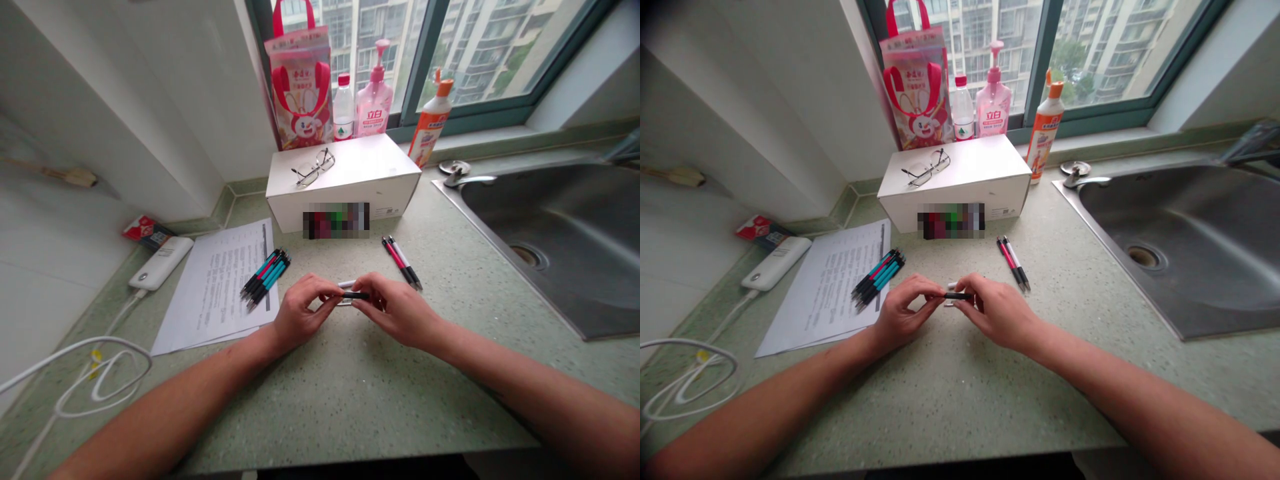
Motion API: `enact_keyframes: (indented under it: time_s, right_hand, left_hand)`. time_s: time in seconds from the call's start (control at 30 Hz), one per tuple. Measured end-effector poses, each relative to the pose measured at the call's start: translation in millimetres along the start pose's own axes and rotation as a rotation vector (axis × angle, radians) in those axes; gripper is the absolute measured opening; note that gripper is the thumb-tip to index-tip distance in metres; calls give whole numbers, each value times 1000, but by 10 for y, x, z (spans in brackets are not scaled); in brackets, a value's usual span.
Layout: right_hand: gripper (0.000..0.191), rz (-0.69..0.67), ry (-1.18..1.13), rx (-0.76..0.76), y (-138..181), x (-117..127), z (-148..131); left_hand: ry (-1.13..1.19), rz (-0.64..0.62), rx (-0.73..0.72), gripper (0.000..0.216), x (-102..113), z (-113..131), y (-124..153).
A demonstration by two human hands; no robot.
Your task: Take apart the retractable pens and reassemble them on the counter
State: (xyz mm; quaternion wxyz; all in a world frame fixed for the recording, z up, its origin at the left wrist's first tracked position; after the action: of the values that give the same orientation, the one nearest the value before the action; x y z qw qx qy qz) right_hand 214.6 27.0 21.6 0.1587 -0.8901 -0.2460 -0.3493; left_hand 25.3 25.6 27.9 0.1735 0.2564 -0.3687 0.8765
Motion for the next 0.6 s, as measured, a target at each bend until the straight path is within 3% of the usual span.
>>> enact_keyframes:
  time_s: [0.17, 0.3, 0.4, 0.6]
  right_hand:
    - [27, -20, 34, 48, -7, 15, -20]
    - [30, 9, 7, 0, 1, 17, -1]
    - [18, 11, 26, 0, 3, 14, 1]
    - [27, -5, 20, 6, -8, -2, 19]
  left_hand:
    - [7, -6, -16, 9, 3, 8, -2]
    - [5, 4, -4, 10, 7, 3, -5]
    - [7, -5, -3, 9, -1, -7, -1]
    - [6, 0, 2, 8, -8, -25, 8]
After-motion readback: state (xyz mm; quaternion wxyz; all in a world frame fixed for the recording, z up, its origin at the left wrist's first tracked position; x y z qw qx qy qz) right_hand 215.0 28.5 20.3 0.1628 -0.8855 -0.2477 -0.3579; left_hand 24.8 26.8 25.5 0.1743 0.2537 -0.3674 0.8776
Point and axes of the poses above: each hand's wrist, its own y-axis away from the middle knuckle, its own x-axis out of the back of the hand, z = x × y, the point moved 4 cm from there along -y, towards the middle knuckle, and after that the axes turned 7 degrees about -z, right-handed, at the moved point
